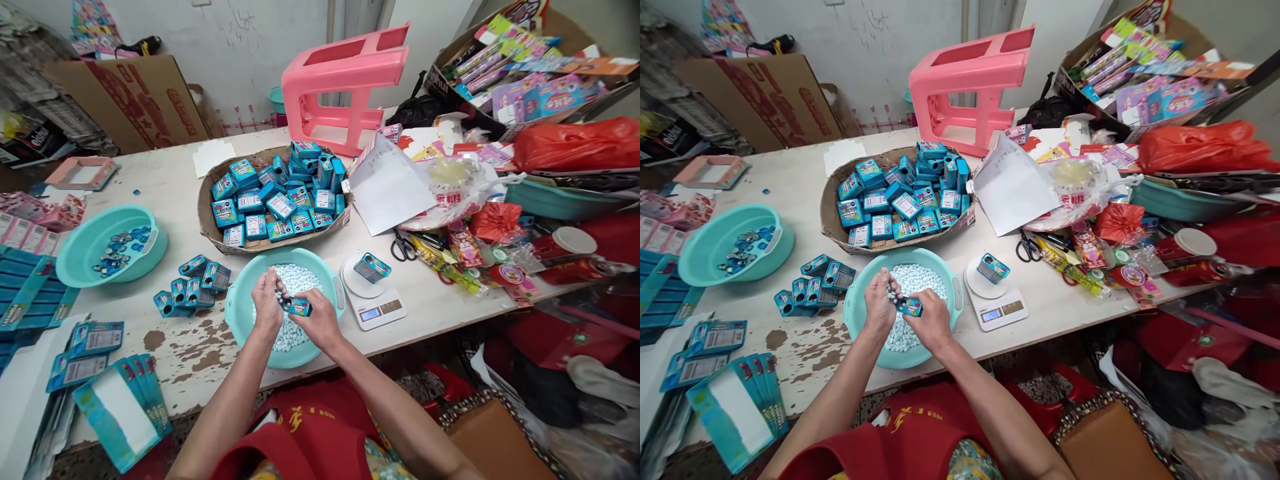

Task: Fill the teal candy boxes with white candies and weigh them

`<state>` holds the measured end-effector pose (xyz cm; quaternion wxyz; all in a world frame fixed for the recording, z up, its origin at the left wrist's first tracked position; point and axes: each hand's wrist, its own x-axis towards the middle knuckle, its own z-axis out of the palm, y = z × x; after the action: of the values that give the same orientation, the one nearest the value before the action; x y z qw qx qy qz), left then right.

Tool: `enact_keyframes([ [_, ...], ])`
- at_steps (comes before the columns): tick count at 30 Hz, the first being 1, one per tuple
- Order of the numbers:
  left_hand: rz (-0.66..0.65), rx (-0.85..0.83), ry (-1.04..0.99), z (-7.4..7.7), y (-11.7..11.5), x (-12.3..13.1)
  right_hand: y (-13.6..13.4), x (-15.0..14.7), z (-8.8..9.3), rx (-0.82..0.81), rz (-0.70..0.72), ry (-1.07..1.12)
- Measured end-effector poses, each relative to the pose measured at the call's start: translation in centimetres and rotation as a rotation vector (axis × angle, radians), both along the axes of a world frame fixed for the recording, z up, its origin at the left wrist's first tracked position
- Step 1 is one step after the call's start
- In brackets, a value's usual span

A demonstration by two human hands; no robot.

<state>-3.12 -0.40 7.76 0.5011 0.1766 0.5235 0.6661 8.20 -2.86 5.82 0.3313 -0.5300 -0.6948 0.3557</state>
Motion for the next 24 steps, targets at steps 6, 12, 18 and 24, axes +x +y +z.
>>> enact_keyframes([
  [6,0.033,0.035,0.073,-0.6,0.0,0.4,0.2,-0.2,-0.7,-0.027,-0.018,0.092],
  [12,0.035,-0.007,-0.019,-0.6,0.6,-0.3,0.1,0.1,-1.0,-0.062,-0.065,0.143],
  [18,-0.02,-0.174,-0.394,-2.1,2.1,-4.4,-1.0,2.5,0.2,-0.104,-0.134,0.261],
  [24,-0.137,-0.416,-0.418,-5.5,2.1,-3.0,-3.1,5.8,2.0,-0.137,-0.152,0.356],
])
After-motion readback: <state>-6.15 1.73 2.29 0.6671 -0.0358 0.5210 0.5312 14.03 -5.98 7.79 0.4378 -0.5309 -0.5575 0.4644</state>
